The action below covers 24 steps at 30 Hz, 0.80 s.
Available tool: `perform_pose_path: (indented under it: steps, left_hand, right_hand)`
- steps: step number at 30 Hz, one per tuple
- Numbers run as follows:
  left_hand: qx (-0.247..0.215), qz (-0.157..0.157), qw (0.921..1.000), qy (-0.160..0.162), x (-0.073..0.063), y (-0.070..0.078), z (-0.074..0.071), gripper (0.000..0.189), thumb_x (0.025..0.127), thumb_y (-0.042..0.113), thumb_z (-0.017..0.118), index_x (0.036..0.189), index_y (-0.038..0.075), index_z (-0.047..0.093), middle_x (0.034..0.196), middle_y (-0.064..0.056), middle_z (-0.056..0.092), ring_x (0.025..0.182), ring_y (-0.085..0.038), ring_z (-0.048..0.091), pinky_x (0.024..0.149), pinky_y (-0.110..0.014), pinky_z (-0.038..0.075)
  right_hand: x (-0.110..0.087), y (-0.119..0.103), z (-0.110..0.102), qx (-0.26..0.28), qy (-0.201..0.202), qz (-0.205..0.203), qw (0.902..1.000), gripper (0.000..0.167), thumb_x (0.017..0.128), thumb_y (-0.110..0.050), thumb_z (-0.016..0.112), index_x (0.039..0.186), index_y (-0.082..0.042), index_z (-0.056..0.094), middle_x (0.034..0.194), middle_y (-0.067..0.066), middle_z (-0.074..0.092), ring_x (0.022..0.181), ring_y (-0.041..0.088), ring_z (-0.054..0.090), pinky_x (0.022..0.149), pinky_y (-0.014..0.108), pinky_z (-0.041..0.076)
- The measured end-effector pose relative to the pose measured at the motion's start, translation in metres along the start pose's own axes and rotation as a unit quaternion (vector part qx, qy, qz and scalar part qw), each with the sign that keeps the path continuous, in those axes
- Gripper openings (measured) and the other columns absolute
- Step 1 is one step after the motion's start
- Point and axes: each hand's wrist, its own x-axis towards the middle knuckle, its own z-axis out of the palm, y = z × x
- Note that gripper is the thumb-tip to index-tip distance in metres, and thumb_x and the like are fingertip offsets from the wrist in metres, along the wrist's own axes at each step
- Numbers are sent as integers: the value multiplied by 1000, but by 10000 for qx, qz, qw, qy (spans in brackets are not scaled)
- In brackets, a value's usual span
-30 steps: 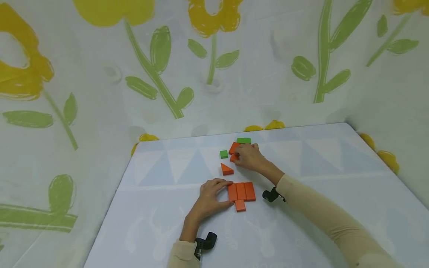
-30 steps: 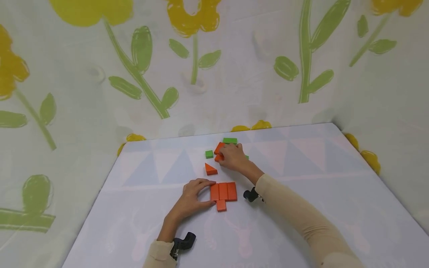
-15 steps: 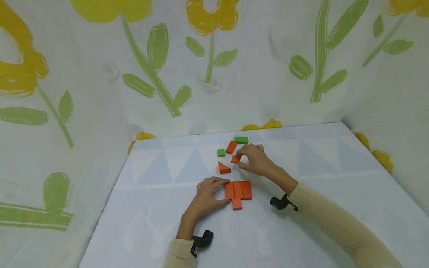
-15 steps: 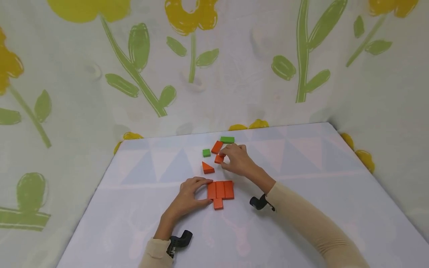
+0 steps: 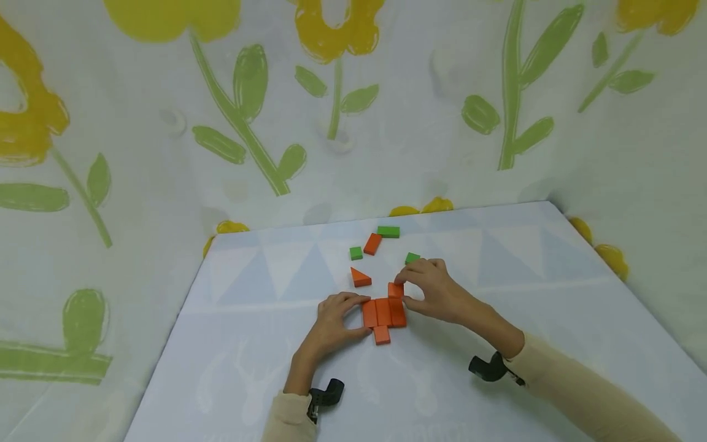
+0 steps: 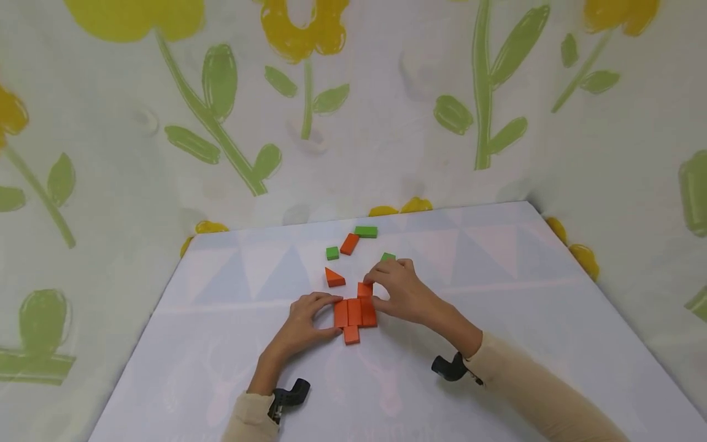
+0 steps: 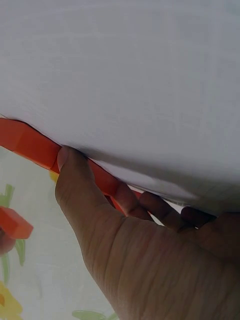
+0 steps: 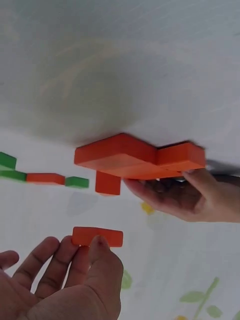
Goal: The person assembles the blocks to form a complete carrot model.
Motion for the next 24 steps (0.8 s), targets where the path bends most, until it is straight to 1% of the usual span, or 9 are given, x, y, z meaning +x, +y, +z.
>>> perform_pose_path:
  steps: [2, 8, 12, 16, 20, 24]
  left_hand:
    - [-3, -25, 10000, -19, 0, -1, 1, 58, 85, 41, 78, 138, 30, 59, 134, 6, 54, 128, -21, 43, 107, -51, 25]
    - [-126, 31, 9999, 96, -1, -1, 2, 57, 84, 39, 79, 137, 30, 61, 133, 7, 54, 128, -22, 43, 108, -52, 24]
    - [-161, 3, 9999, 8, -3, -1, 3, 57, 84, 40, 79, 138, 30, 60, 134, 7, 53, 129, -21, 43, 108, -51, 24]
    - [-104, 66, 9999, 39, -2, -1, 5, 57, 85, 41, 78, 138, 30, 59, 135, 8, 53, 130, -20, 42, 109, -50, 23]
    - [-78, 89, 9999, 104, 0, -2, 3, 57, 85, 41, 78, 138, 31, 59, 134, 8, 53, 129, -19, 43, 109, -50, 23]
    - [-55, 81, 9999, 68, 1, -1, 1, 57, 85, 41, 79, 138, 31, 59, 134, 8, 54, 128, -19, 43, 107, -50, 25]
  right_hand:
    - [-6, -4, 0, 20, -62, -51, 10000, 26, 82, -13, 80, 107, -15, 72, 108, -5, 65, 108, 17, 56, 95, 47, 34]
    - [-22, -13, 3, -45, -125, -250, 9996, 29, 81, -16, 81, 109, -15, 71, 110, -6, 65, 110, 16, 56, 96, 47, 35]
    - [-31, -15, 7, -113, -183, -432, 9988, 31, 81, -16, 80, 110, -15, 71, 111, -5, 65, 109, 17, 56, 94, 48, 37]
    - [-35, -16, 10, -150, -173, -521, 9984, 29, 81, -15, 80, 108, -15, 71, 110, -5, 65, 107, 16, 56, 93, 47, 38]
    - [-35, -17, 12, -129, -212, -481, 9985, 28, 81, -16, 80, 108, -16, 71, 110, -5, 65, 108, 16, 56, 94, 47, 37]
    - [-36, -18, 14, -124, -275, -470, 9984, 28, 82, -17, 80, 108, -16, 72, 110, -5, 66, 107, 16, 57, 93, 47, 37]
